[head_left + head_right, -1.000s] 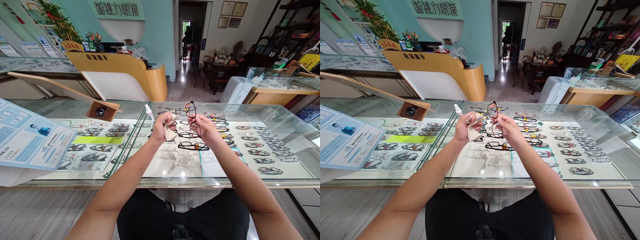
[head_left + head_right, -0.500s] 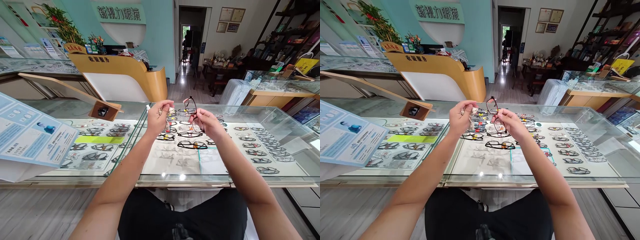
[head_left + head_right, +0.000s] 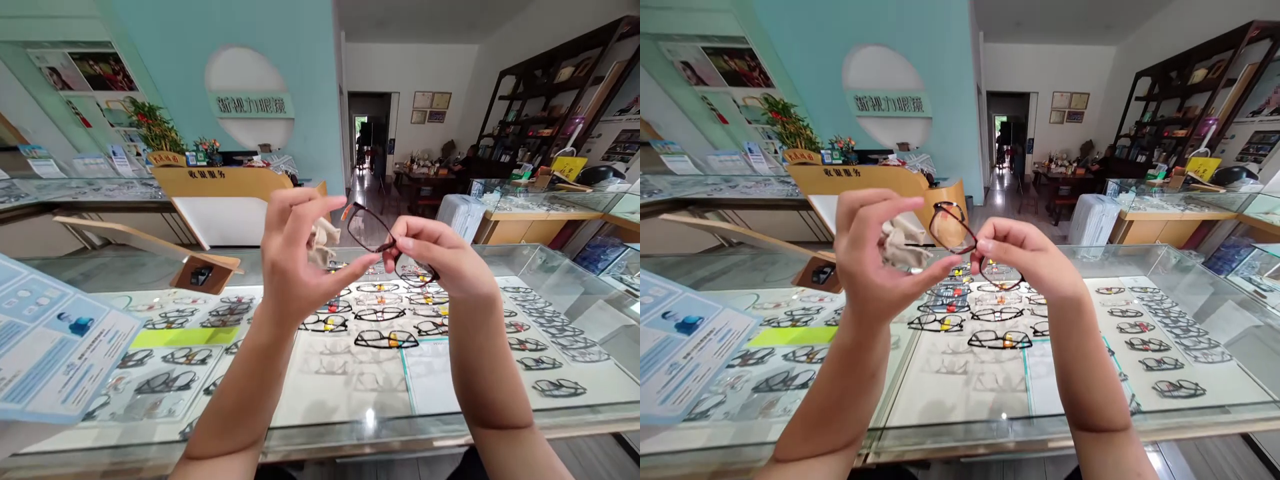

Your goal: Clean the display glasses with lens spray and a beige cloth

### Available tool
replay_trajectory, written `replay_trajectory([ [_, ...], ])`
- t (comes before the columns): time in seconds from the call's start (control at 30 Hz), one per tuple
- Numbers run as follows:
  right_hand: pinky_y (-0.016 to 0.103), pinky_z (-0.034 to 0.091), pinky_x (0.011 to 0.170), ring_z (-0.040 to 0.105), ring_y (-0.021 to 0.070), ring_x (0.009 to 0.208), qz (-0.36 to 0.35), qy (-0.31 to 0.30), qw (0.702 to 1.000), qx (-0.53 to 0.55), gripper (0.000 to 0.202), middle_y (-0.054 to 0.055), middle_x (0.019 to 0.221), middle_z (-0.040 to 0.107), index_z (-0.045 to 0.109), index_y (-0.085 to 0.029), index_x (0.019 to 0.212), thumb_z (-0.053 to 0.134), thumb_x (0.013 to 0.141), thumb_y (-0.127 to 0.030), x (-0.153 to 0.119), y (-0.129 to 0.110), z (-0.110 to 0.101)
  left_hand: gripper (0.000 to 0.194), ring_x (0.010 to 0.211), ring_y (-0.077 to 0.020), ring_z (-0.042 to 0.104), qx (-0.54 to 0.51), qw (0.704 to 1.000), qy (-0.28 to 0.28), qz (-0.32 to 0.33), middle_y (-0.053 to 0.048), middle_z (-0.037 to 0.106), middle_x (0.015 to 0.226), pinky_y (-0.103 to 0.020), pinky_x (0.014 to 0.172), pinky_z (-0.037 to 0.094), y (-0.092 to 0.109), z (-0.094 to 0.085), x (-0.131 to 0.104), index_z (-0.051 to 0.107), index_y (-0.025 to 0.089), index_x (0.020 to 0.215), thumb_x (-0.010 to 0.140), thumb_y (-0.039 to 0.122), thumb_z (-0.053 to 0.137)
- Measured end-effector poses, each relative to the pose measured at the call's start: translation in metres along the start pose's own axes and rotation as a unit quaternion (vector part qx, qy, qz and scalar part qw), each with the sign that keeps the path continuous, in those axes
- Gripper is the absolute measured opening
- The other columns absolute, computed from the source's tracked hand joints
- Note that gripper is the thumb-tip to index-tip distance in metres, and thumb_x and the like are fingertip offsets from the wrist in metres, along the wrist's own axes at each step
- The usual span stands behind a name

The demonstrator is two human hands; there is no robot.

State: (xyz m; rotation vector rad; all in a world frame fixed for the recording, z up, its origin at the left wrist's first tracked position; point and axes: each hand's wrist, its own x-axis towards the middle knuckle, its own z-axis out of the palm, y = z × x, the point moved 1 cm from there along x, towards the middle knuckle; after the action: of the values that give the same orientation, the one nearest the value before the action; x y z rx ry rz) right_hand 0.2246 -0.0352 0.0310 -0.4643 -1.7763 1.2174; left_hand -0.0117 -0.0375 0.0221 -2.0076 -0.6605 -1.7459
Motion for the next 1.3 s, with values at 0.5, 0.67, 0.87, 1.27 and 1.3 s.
replay_trajectory([
  [0.5,0.033,0.05,0.075,0.065,0.0178,0.08,0.018,-0.036,0.999,-0.006,0.032,0.003,0.083,0.075,0.07,-0.025,0.089,0.075,0.105,-0.052,-0.006,0.002,0.003,0.069,0.114,-0.0314,0.075,-0.039,0.997,-0.066,0.003,-0.01,0.077,0.121,-0.047,0.097,0.065,0.002,-0.005,-0.003,0.071,0.035,0.14,0.079,0.049,0.101],
  [0.67,0.033,0.049,0.074,0.064,0.0171,0.08,0.016,-0.038,0.999,-0.027,0.032,0.003,0.083,0.074,0.069,-0.024,0.089,0.073,0.106,-0.051,-0.008,0.0,0.004,0.066,0.113,-0.0302,0.077,-0.016,0.997,-0.067,0.019,-0.009,0.079,0.121,-0.044,0.098,0.066,0.006,-0.005,-0.003,0.071,0.031,0.137,0.081,0.05,0.099],
  [0.87,0.035,0.054,0.08,0.067,0.0186,0.086,-0.099,0.055,0.984,-0.139,0.035,0.002,0.09,0.073,0.071,-0.025,0.092,0.062,0.111,-0.053,-0.006,0.001,0.004,0.061,0.107,-0.0298,0.077,0.021,0.999,-0.044,0.024,-0.008,0.078,0.117,-0.043,0.09,0.065,0.002,-0.004,-0.001,0.07,0.03,0.131,0.082,0.053,0.098],
  [1.27,0.044,0.056,0.094,0.074,0.0257,0.102,-0.266,0.295,0.798,-0.454,0.039,0.005,0.114,0.079,0.073,-0.028,0.124,0.089,0.091,-0.042,-0.014,-0.005,0.018,0.056,0.087,-0.0225,0.067,0.085,0.977,0.095,-0.171,-0.005,0.073,0.108,-0.041,0.081,0.057,-0.006,-0.005,-0.013,0.07,0.026,0.119,0.081,0.059,0.095],
  [1.3,0.044,0.056,0.093,0.074,0.0254,0.1,-0.269,0.299,0.792,-0.46,0.039,0.005,0.114,0.08,0.073,-0.028,0.124,0.089,0.091,-0.042,-0.013,-0.004,0.019,0.056,0.086,-0.0221,0.066,0.084,0.976,0.095,-0.177,-0.004,0.073,0.107,-0.04,0.08,0.056,-0.006,-0.005,-0.013,0.07,0.025,0.118,0.081,0.06,0.094],
])
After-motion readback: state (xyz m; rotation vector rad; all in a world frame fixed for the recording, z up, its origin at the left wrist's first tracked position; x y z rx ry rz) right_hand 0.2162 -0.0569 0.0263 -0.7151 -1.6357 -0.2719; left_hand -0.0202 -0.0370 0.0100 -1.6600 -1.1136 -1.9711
